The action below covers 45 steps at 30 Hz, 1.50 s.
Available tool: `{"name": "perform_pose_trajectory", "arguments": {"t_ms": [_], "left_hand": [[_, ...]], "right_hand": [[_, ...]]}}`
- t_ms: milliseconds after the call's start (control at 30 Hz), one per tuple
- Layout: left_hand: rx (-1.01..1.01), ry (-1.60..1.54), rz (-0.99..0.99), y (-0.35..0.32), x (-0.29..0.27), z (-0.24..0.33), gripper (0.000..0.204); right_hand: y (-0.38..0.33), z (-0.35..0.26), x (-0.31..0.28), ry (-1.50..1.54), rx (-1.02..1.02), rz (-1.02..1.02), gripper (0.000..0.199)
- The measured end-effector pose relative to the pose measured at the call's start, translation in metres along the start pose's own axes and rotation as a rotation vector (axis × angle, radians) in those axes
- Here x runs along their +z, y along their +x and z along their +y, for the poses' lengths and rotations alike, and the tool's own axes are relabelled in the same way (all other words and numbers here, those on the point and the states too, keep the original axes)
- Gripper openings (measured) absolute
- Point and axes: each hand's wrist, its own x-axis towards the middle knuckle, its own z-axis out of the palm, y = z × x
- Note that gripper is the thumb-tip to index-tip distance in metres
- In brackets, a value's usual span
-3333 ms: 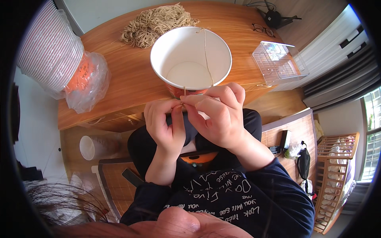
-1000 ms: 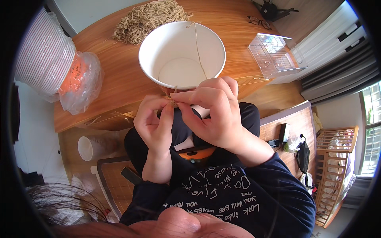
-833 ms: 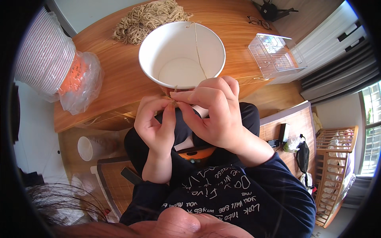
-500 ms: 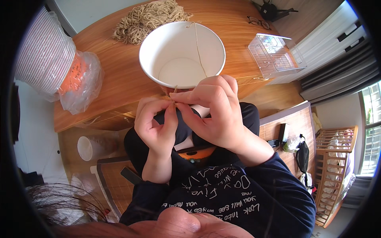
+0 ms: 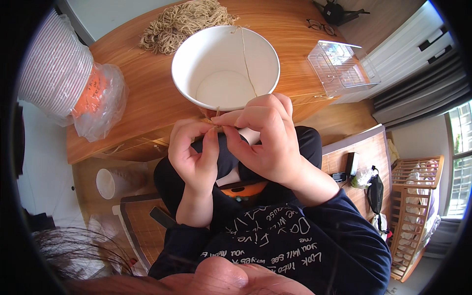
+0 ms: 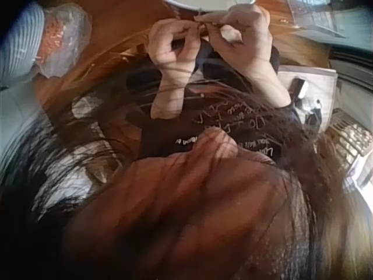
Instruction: Threading string handles through pre-punched holes in decorative paper buckets.
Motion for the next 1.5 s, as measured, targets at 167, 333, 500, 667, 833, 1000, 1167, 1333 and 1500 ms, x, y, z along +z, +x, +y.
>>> {"name": "perform_pose_trajectory", "arguments": {"t_ms": [167, 333, 500, 667, 833, 1000, 1167, 1333, 1500], "left_hand": [[0.011, 0.011, 0.009, 0.001, 0.001, 0.000, 0.012], [-0.014, -0.027, 0.001, -0.001, 0.003, -0.002, 0.012], [-0.015, -0.075, -0.003, -0.001, 0.002, -0.002, 0.011], [-0.040, -0.077, -0.007, -0.001, 0.002, -0.003, 0.011], [0.013, 0.017, -0.001, -0.002, 0.002, -0.001, 0.013], [0.121, 0.110, 0.001, 0.003, 0.001, -0.002, 0.014], [0.115, 0.109, 0.004, 0.003, 0.000, -0.002, 0.015], [0.164, 0.137, -0.038, 0.003, -0.002, 0.000, 0.009], [0.176, 0.184, -0.006, 0.001, -0.001, -0.001, 0.018]], "right_hand": [[-0.003, 0.001, 0.001, -0.019, -0.016, 0.019, 0.044], [-0.008, -0.001, 0.003, 0.039, 0.091, 0.008, 0.043], [-0.009, 0.000, 0.003, 0.019, 0.092, -0.021, 0.042], [-0.007, 0.000, 0.001, 0.010, 0.074, -0.036, 0.042], [-0.007, 0.000, 0.001, 0.043, 0.070, -0.032, 0.042], [-0.009, 0.001, 0.001, 0.052, 0.079, -0.024, 0.042], [-0.009, 0.000, 0.001, 0.052, 0.092, -0.026, 0.042], [-0.006, 0.002, -0.001, 0.028, 0.032, -0.030, 0.043], [-0.005, 0.003, 0.000, 0.007, -0.005, 0.005, 0.042]]}}
